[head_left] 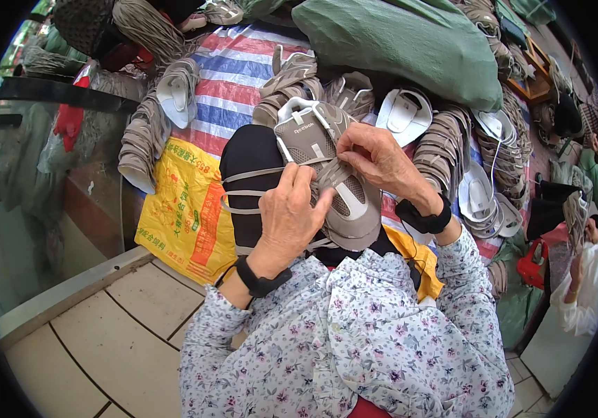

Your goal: The person sits on the sidewalk and repeatedly threads a long beige lace through the eyelets of a single beige sneaker. They pull the lace tight and adjust the loops, working on the same shoe throughout the clip.

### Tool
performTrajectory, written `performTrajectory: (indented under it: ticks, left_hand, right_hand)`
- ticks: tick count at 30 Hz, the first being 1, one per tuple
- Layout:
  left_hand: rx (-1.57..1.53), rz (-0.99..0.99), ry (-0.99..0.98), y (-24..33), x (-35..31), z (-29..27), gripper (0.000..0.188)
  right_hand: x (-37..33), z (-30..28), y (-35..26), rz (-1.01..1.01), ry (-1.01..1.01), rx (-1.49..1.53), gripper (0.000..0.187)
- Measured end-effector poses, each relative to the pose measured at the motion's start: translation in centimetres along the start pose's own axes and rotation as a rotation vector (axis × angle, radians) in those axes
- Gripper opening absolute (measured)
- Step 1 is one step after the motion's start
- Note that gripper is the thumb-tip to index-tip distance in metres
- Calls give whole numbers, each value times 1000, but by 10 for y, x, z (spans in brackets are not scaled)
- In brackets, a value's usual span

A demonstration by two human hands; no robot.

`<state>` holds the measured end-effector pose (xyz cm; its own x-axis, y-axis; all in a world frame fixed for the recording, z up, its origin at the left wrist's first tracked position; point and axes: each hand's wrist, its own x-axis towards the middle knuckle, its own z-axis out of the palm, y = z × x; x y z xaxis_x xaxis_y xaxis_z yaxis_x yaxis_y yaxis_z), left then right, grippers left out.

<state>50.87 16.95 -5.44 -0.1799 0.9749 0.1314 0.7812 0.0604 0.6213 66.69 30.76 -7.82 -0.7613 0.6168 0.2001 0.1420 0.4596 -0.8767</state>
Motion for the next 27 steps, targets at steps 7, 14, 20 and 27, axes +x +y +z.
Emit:
performTrajectory:
  ticks: [7,14,20,27]
  left_hand:
    - [-20,13,55,-5,-4,10,16]
    - [-689,-501,-239,1,10,-14,5]
    - [-888,-441,-376,-21,12,-31,12]
    - [-321,-35,-431,-21,14,-54,14]
  right_hand:
    - [1,-1,2,208,-74,229,11]
    - [7,-12,4,481,-200,627,13]
    - [9,-7,13,596,-72,1034,14]
    - [16,-66,99,505,361,1186,25]
